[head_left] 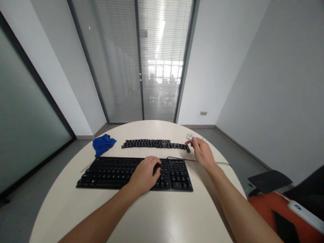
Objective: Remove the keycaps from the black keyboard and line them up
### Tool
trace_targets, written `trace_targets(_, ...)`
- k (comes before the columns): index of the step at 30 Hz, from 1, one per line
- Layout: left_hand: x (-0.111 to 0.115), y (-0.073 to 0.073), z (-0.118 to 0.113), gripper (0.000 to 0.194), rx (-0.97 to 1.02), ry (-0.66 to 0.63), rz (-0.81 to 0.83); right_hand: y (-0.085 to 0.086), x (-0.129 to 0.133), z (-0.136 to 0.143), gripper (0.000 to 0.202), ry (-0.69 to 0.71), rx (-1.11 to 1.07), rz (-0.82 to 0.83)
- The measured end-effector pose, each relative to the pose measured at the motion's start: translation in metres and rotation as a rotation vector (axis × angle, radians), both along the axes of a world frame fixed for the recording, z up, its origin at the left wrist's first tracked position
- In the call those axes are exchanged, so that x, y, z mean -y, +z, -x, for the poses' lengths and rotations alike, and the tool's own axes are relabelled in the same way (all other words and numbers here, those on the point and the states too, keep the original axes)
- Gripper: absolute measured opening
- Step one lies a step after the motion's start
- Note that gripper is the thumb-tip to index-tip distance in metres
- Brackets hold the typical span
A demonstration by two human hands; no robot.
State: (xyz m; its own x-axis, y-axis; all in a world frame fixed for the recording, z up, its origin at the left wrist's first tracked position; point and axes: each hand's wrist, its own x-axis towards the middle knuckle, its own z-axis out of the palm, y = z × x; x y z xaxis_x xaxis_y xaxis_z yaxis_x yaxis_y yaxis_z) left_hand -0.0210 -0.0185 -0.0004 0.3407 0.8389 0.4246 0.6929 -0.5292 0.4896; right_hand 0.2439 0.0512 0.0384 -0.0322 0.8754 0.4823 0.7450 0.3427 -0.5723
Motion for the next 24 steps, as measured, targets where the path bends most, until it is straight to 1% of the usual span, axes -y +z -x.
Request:
trace_targets(1, 0.0, 0.0, 0.0, 0.02, -0.007, -0.004, 0.005, 0.001, 0.003, 0.002, 0.072, 0.053, -0.03, 0.018)
trace_targets(3, -0.001, -0.001, 0.001, 0.02, -0.02, -0.005, 0.013, 0.004, 0.01, 0.007, 0.071, 0.201, -0.086, 0.13)
trace_targets(5, -0.001, -0.001, 0.001, 0.018, -0.026, -0.002, 0.017, 0.005, 0.016, 0.012, 0.064, 0.355, -0.123, 0.261)
trace_targets(7, -0.002, -0.002, 0.002, 0.015, -0.021, -0.006, 0.016, 0.005, 0.019, 0.015, 0.056, 0.447, -0.147, 0.362)
trace_targets(10, -0.002, -0.002, 0.003, 0.013, -0.017, -0.011, 0.011, 0.004, 0.022, 0.017, 0.05, 0.505, -0.162, 0.455)
trace_targets(14, -0.002, -0.002, 0.004, 0.013, -0.037, 0.004, 0.004, 0.006, 0.025, 0.017, 0.046, 0.546, -0.121, 0.529)
trace_targets(21, -0.002, 0.0, 0.004, 0.012, -0.014, -0.005, 0.013, 0.011, 0.029, 0.017, 0.041, 0.638, -0.101, 0.557)
trace_targets(24, -0.002, 0.0, 0.004, 0.012, -0.036, 0.006, 0.007, 0.011, 0.03, 0.017, 0.041, 0.664, -0.077, 0.567)
